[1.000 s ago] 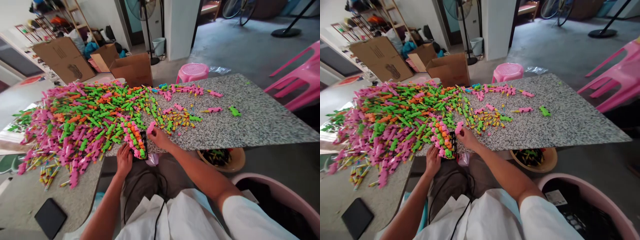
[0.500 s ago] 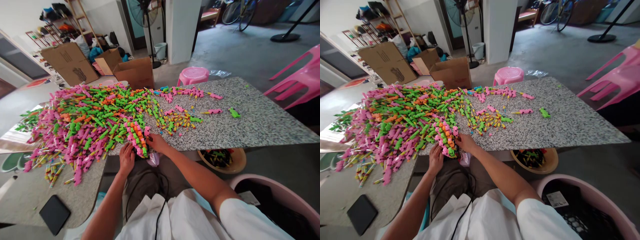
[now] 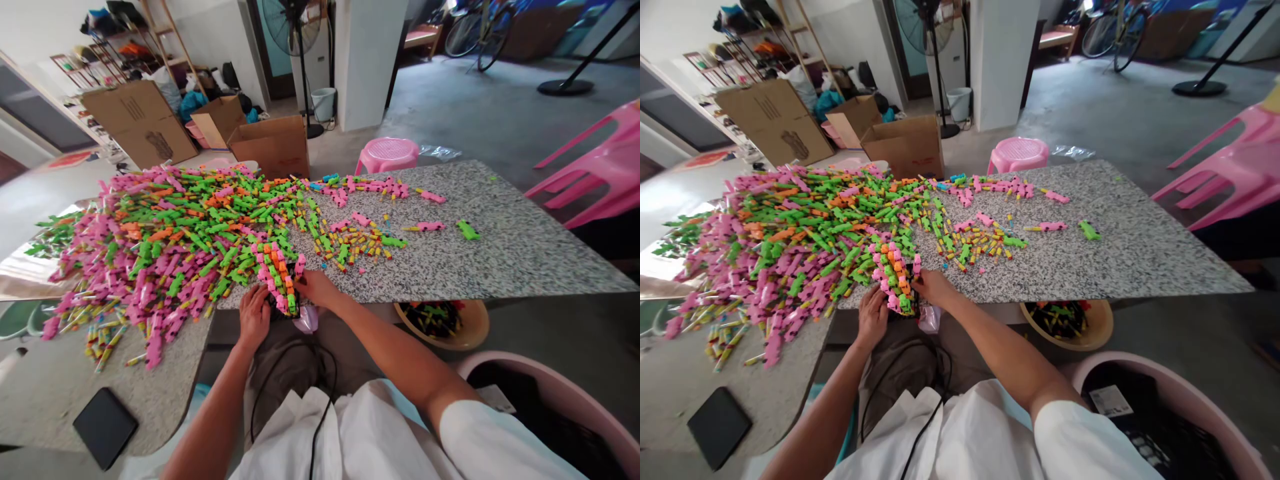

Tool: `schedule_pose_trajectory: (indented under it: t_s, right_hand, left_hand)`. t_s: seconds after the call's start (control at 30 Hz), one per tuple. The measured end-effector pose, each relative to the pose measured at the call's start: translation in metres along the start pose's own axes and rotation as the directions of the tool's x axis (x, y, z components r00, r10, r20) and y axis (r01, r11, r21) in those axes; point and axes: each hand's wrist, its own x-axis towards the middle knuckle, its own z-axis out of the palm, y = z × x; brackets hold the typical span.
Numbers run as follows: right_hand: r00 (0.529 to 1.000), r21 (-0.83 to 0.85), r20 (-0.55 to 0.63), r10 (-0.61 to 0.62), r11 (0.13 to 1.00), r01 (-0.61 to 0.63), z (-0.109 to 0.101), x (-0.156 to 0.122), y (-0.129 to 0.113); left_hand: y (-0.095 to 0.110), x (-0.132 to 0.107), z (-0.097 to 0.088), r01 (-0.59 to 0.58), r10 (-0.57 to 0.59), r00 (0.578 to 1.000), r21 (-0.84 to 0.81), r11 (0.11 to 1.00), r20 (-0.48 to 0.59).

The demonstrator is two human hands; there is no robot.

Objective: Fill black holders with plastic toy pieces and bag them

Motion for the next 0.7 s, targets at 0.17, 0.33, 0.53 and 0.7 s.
schedule_pose_trajectory:
  t_s: [0.17, 0.33, 0.53, 0.7]
  right_hand:
    - [0.994, -0.209, 0.004, -0.109, 0.972, 0.108, -0.0007, 0.0030, -0.0025]
    - [0.992, -0.326, 0.033, -0.118, 0.937, 0.122, 0.0007, 0.0041, -0.0020]
    - [0.991, -0.407, 0.078, -0.110, 0.904, 0.132, 0.0022, 0.0060, -0.0029]
    - [0.991, -0.409, 0.095, -0.098, 0.904, 0.128, 0.0081, 0.0067, -0.0058]
  left_hand:
    - [0.0001, 0.0000, 0.0001, 0.007, -0.007, 1.000, -0.001, 1.000, 0.011]
    - [0.0002, -0.0004, 0.0002, 0.010, -0.010, 1.000, 0.001, 1.000, 0.010]
    - [0.0008, -0.0011, 0.0000, 0.017, -0.017, 1.000, 0.005, 1.000, 0.022]
    - [0.0004, -0.0013, -0.0011, 0.002, -0.002, 1.000, 0.009, 1.000, 0.022]
